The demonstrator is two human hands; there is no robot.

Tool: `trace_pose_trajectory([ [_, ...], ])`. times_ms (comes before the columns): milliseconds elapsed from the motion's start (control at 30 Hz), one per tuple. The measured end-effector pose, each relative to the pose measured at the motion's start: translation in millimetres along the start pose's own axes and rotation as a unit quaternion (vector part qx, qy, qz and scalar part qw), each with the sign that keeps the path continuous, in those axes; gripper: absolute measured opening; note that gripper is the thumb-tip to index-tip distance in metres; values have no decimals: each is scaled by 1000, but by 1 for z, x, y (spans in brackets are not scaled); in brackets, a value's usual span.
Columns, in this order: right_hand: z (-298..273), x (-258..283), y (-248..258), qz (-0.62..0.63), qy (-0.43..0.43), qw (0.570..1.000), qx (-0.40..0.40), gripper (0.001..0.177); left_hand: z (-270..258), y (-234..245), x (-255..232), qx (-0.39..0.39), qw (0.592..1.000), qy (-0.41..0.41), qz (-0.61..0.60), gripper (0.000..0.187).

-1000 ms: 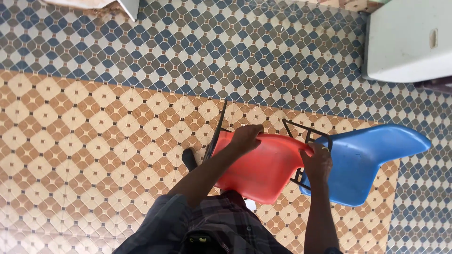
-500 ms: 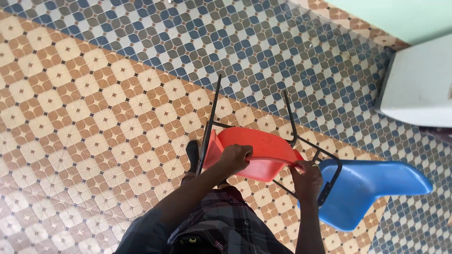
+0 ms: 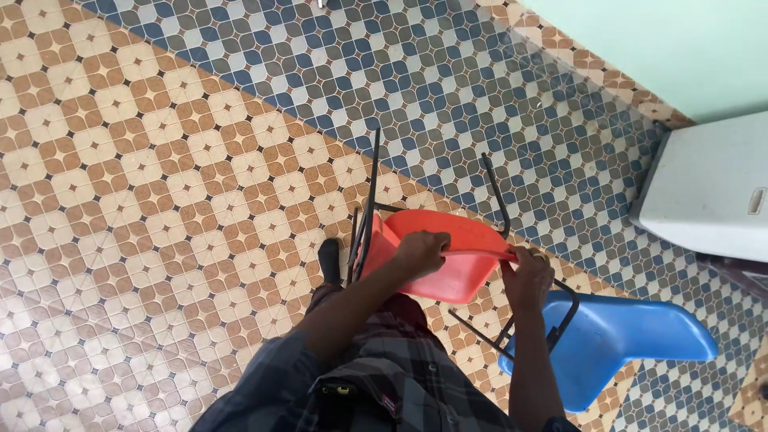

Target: The person repeatedly picks up and places down several plastic chairs of different colors. They lift each chair, carry it a short distance, and set it down, sometimes stacking them. The activity occurs on a patterned tile floor with a white cabinet visible in the background.

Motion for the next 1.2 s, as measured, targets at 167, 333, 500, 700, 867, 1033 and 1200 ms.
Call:
trace_pose_trajectory([
  [167, 28, 6, 5, 6, 38, 998, -39, 24, 30, 5, 9, -27, 999, 1, 25, 18],
  [333, 45, 4, -5, -9, 84, 996, -30, 27, 40, 8, 27, -77, 994, 44, 59, 12],
  [500, 59, 5, -14, -11, 101, 994, -29, 27, 41, 27, 28, -121, 983, 87, 106, 13],
  [700, 64, -25, -28, 73, 144, 987, 26, 33, 39, 41, 30, -91, 979, 139, 114, 15],
  [867, 54, -67, -48, 99, 101, 987, 75, 30, 24, 40, 28, -121, 977, 147, 99, 12],
  [1033, 49, -70, -59, 107, 91, 987, 83, 29, 6, 28, 29, -130, 976, 149, 86, 13],
  [1200, 39, -68, -56, 144, 119, 981, 61, 37, -24, 18, 21, -134, 975, 158, 78, 14],
])
Point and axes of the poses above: each hand's wrist, its own z-axis towards the middle knuckle, its own y-axis out of the back of the hand, x = y × z, the point moved 7 cm from there along z, towards the middle knuckle, and after that the axes turned 3 degrees about y, right-handed, at the moved point
